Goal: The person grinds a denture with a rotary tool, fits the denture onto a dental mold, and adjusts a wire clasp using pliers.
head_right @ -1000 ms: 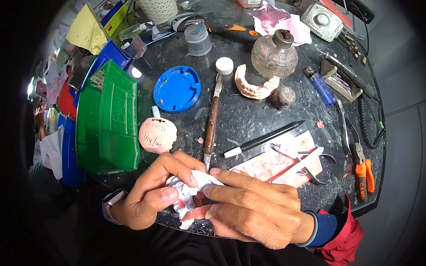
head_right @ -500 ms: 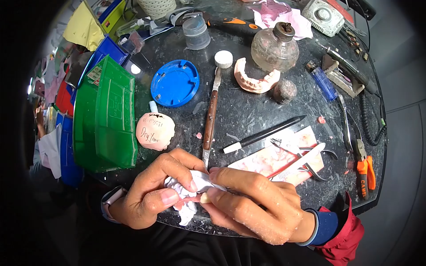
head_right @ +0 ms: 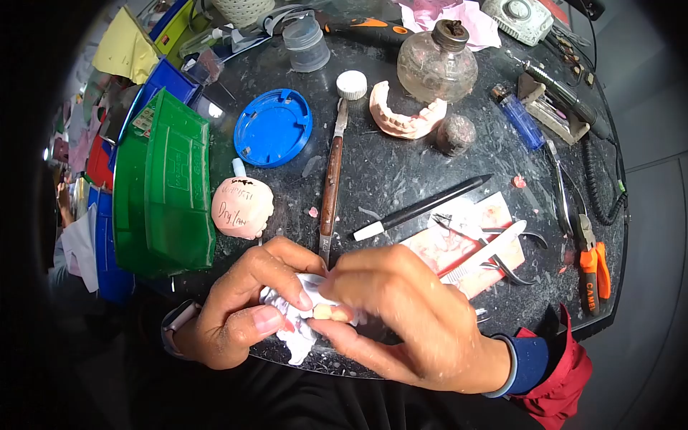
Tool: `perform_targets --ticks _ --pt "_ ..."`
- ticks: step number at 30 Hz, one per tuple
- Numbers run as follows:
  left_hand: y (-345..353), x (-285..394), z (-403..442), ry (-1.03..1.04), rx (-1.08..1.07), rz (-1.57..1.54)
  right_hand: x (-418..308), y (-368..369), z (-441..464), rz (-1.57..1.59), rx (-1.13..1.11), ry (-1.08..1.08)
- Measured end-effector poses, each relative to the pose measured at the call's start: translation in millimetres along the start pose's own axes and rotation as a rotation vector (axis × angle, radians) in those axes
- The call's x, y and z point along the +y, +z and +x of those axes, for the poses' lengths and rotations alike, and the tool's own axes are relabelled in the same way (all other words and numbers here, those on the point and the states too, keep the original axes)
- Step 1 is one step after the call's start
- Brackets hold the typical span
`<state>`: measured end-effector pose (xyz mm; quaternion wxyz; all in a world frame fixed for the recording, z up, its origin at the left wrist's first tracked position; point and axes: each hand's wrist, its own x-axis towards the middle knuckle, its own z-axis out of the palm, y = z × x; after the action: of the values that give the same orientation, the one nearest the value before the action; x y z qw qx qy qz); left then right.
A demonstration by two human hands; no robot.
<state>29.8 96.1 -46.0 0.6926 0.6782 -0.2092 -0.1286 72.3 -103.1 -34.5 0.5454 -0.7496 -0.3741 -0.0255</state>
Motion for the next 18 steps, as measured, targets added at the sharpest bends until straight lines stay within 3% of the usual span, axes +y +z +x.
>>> perform_targets --ticks 6,18 --pt "4.1 1.5 0.4 -0.018 0.013 -0.112 3.9 -7.8 1.0 0.057 -0.116 -0.001" --pt "-2.6 -3.9 2.4 0.114 -0.077 0.051 4.2 -7.0 -0.7 0.014 -0.091 -0.071"
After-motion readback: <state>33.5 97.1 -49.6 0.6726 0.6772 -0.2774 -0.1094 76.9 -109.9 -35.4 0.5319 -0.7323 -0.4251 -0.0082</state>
